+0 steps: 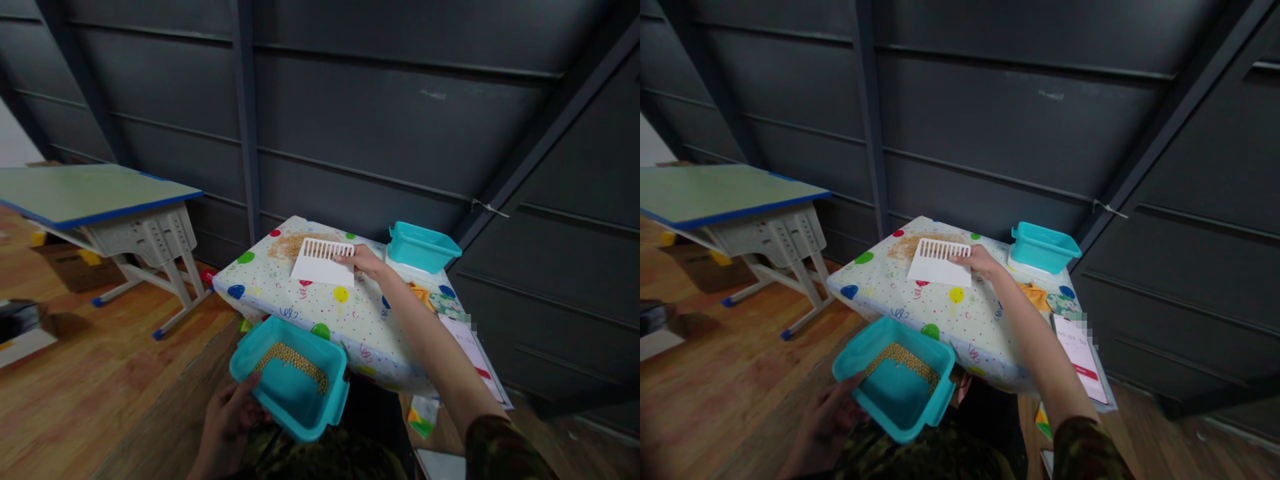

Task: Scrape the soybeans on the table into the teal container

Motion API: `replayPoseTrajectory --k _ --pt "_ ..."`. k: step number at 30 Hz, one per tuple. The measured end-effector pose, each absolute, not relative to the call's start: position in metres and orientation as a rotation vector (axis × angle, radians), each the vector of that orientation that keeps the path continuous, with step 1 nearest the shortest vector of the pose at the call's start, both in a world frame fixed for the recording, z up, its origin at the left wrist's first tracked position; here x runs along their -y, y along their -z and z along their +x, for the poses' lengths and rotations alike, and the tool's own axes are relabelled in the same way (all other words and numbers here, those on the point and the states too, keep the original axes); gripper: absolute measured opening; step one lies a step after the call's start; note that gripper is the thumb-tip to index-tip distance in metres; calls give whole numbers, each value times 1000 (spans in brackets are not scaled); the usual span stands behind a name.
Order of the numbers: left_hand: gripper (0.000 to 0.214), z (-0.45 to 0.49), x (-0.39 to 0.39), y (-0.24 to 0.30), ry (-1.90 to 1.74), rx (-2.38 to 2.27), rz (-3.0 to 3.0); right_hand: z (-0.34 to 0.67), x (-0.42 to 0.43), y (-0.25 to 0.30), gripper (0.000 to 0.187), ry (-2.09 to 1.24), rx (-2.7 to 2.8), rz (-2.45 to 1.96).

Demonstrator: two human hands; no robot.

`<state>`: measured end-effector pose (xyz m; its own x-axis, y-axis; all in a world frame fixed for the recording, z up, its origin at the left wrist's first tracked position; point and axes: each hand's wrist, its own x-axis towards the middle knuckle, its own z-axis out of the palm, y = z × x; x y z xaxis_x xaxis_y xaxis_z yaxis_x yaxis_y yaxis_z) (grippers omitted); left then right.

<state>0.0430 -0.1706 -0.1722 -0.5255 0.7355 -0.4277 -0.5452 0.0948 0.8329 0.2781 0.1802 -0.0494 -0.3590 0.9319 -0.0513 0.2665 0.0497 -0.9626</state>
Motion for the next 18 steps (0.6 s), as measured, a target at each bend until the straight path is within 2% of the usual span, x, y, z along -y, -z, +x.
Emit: replayPoseTrajectory --k 5,12,18 --pt "71 42 174 175 -1639 -1308 196 269 -201 46 52 -1220 1672 -1254" --pt "71 35 176 194 -1630 -1307 233 271 -227 42 35 -1124 1609 -1323" --pt "72 31 175 192 -1612 -1364 241 274 -238 35 45 -1097 1581 -1316"
